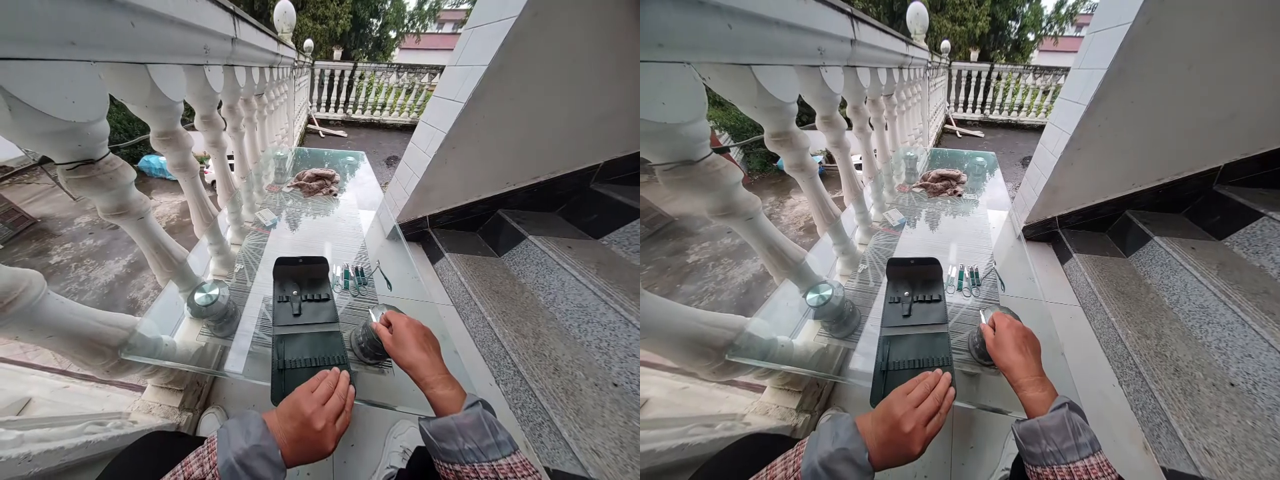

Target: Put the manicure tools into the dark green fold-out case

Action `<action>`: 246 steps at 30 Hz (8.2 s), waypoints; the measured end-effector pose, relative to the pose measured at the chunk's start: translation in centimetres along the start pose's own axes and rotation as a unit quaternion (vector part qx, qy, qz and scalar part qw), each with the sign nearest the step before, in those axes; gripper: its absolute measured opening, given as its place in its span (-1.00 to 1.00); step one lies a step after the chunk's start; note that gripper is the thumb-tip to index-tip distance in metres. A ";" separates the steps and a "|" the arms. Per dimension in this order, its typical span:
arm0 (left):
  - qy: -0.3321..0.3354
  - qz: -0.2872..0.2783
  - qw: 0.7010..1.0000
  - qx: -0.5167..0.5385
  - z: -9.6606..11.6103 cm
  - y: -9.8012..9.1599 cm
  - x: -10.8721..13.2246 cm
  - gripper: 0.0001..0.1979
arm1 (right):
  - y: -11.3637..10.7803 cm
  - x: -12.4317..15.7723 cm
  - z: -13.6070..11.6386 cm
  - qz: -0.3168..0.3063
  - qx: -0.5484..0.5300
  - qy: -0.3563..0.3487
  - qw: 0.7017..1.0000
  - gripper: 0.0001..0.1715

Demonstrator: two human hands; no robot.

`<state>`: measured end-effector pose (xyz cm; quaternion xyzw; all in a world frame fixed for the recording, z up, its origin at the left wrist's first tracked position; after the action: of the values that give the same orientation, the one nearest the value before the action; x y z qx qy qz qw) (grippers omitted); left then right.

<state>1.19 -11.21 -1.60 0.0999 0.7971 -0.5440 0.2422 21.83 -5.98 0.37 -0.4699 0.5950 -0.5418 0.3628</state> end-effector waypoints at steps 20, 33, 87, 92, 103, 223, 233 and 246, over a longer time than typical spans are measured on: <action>-0.005 -0.011 1.000 0.006 0.1 0.0 0.1 -0.69 | 0.1 -0.4 1.6 0.005 -0.155 0.005 0.988 -0.69; 0.019 -0.035 0.999 -0.001 0.2 0.0 0.1 -0.70 | 0.8 -0.4 2.6 0.002 -0.156 0.027 0.987 -0.69; 0.029 -0.011 0.999 0.021 0.0 -0.5 -0.2 -0.70 | 2.0 1.4 -7.9 -0.068 -0.601 -0.026 0.796 -0.58; 0.031 -0.010 0.999 0.031 0.0 -0.7 -0.1 -0.69 | 2.2 1.4 -9.1 -0.075 -0.608 -0.035 0.790 -0.59; 0.037 -0.032 0.998 0.035 0.1 -0.9 0.1 -0.68 | 2.6 1.0 -9.9 -0.074 -0.613 -0.034 0.786 -0.56; 0.021 -0.007 0.999 0.027 0.5 -0.1 -0.1 -0.70 | -0.1 -0.1 -0.4 -0.054 -0.539 0.040 0.840 -0.65; 0.026 -0.015 0.999 0.031 0.4 -0.4 -0.2 -0.71 | 1.6 1.3 -6.5 -0.146 -0.687 0.045 0.710 -0.37; 0.045 -0.045 0.996 0.059 0.4 -0.6 0.0 -0.69 | 2.3 2.0 -10.9 -0.141 -0.593 -0.075 0.789 -0.37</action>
<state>1.07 -11.76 -1.19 0.1026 0.7777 -0.5950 0.1747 10.59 -4.59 -0.10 -0.7104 0.6975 -0.0908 -0.0246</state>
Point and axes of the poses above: each hand's wrist, its own x-axis away from the middle knuckle, its own y-axis out of the palm, z = x × y, the point moved 3 cm from there along -x, towards the middle knuckle, and after that the axes turned 1 degree about -y, right-handed, at the moved point
